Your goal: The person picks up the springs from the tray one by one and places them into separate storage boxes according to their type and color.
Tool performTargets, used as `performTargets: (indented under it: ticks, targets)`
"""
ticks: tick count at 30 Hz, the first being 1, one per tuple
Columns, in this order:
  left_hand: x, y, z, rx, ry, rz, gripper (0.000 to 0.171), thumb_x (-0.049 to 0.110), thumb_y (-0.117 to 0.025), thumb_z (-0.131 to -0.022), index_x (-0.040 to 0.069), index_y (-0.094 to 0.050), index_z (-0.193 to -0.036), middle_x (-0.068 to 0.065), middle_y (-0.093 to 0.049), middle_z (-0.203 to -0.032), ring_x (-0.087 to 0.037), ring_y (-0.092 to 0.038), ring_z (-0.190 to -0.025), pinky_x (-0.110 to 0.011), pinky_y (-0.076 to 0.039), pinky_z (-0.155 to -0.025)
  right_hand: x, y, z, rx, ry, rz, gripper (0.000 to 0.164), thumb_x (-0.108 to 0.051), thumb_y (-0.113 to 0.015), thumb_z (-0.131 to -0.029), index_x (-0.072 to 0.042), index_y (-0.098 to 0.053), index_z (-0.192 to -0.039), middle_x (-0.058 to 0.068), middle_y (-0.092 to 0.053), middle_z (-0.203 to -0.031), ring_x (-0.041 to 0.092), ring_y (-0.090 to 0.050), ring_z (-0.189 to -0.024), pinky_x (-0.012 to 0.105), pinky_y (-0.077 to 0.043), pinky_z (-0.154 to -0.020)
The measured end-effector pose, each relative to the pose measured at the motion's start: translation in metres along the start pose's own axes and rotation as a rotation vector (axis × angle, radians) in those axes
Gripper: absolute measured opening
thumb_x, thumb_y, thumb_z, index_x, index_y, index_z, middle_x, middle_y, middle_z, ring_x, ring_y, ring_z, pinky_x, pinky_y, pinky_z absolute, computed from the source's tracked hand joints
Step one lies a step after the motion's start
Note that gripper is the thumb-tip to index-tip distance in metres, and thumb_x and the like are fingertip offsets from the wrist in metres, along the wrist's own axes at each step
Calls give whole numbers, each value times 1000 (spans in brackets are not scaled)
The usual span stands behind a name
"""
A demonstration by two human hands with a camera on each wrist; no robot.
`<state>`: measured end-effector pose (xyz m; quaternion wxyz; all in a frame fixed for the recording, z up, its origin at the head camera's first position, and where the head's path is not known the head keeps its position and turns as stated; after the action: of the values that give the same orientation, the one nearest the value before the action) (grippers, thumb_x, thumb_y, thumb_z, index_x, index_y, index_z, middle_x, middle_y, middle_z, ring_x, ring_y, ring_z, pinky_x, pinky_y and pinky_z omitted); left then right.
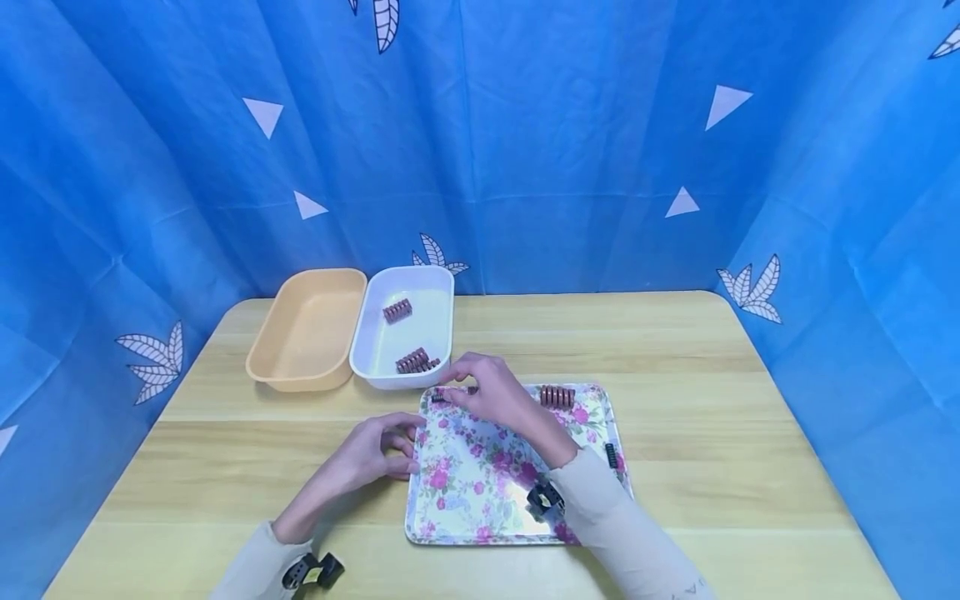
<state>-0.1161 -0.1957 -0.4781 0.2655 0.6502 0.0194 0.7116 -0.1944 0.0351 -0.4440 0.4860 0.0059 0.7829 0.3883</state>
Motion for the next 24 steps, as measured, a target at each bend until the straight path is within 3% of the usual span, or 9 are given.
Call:
performTargets:
  ticks: [9,16,24]
  targets:
    - [-1,1,-1,-12,22,21,59,-12,-83,-76,-7,-62,-130,-15,-62,-105,-20,-67,-83,-30,-65,-63,4,-10,-3,-38,6,121,21,-2,-76,-91,-4,-76,-112,8,-72,-111,28,-68,-104,43,-61,-86]
    - [3,0,1,-9,1,38,60,-12,-84,-75,-8,-61,-130,-19,-62,-107,-24,-67,-84,-30,-65,-62,5,-17,-8,-74,-17,243,23,-8,-79,-90,-8,-77,-112,3,-72,-113,22,-66,-108,36,-58,-97]
    - [3,0,2,-5,-5,30,61,-12,-84,-74,-7,-62,-130,-17,-62,-107,-23,-67,-84,-29,-65,-62,0,-20,-12,-121,-20,319,25,-9,-81,-89,-7,-77,-113,6,-72,-112,25,-64,-109,38,-58,-97]
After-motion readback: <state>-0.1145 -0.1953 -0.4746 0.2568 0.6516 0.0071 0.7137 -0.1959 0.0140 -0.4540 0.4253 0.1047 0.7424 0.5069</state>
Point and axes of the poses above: each hand's wrist, its own z-axis away from the middle knuckle, its own y-axis out of the back of the hand, x = y × z, the point moved 1 cm from there along -z, towards the middle knuckle
